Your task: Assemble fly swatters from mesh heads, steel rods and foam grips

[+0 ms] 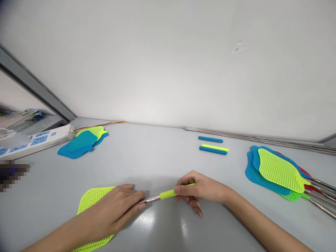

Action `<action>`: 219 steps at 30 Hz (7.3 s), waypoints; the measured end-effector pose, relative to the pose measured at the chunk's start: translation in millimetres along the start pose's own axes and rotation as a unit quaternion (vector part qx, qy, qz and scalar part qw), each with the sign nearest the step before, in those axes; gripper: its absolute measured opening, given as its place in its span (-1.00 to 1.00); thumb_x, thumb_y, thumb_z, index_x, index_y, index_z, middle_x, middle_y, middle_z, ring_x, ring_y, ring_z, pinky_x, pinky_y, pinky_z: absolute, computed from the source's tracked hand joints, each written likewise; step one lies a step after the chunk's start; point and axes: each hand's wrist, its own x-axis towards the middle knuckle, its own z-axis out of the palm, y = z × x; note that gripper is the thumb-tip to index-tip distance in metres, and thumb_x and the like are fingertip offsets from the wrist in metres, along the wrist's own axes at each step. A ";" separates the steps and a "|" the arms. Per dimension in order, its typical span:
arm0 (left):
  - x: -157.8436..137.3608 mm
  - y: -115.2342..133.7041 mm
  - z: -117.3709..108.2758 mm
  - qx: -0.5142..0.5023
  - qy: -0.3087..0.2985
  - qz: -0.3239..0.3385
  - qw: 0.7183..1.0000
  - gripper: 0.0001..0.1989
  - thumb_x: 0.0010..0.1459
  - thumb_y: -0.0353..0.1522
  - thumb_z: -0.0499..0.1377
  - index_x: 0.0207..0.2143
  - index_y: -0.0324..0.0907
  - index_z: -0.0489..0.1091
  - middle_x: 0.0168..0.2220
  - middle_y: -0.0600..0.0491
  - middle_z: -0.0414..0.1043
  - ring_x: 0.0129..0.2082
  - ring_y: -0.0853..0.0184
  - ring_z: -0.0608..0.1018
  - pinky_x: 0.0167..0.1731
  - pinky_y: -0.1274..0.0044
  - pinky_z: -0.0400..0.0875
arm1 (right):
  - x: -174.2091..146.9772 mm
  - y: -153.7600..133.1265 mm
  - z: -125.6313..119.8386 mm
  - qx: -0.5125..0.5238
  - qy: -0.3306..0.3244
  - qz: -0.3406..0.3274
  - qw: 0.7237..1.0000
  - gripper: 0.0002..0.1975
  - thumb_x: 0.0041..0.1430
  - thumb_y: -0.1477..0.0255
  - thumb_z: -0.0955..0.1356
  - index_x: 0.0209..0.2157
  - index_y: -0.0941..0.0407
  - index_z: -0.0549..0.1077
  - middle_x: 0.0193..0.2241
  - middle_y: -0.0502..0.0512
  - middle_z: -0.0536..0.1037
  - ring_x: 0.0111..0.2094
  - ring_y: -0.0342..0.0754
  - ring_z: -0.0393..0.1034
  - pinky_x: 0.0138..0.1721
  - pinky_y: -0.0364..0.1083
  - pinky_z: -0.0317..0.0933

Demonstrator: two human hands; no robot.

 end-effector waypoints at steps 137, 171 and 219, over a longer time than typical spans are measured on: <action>1.8 -1.7 -1.2 -0.009 -0.007 -0.049 0.999 -0.68 0.25 -0.24 -0.28 -0.44 -0.14 0.12 -0.55 0.16 0.24 -0.56 0.40 0.33 -0.56 0.55 0.03 | 8.0 9.3 25.0 0.181 -0.100 -0.069 0.976 -0.83 0.09 0.39 0.27 -0.40 0.24 0.35 -0.57 -0.05 0.19 -0.63 -0.29 0.05 -0.58 -0.19 0.15; 1.0 0.2 0.0 -0.016 0.000 -0.051 0.999 -0.66 0.24 -0.22 -0.28 -0.44 -0.14 0.16 -0.55 0.14 0.29 -0.58 0.39 0.35 -0.57 0.56 0.04 | 8.6 12.5 34.1 0.103 -0.021 -0.114 0.988 -0.74 0.07 0.30 0.27 -0.46 0.24 0.36 -0.69 -0.13 0.12 -0.68 -0.29 0.08 -0.62 -0.20 0.17; 0.9 3.0 -3.7 -0.057 0.010 -0.066 0.996 -0.62 0.23 -0.20 -0.28 -0.45 -0.16 0.19 -0.57 0.13 0.27 -0.59 0.41 0.33 -0.58 0.57 0.05 | 8.3 8.8 28.7 0.193 -0.070 -0.086 0.975 -0.75 0.05 0.30 0.29 -0.49 0.22 0.29 -0.60 -0.09 0.13 -0.64 -0.30 0.01 -0.57 -0.20 0.14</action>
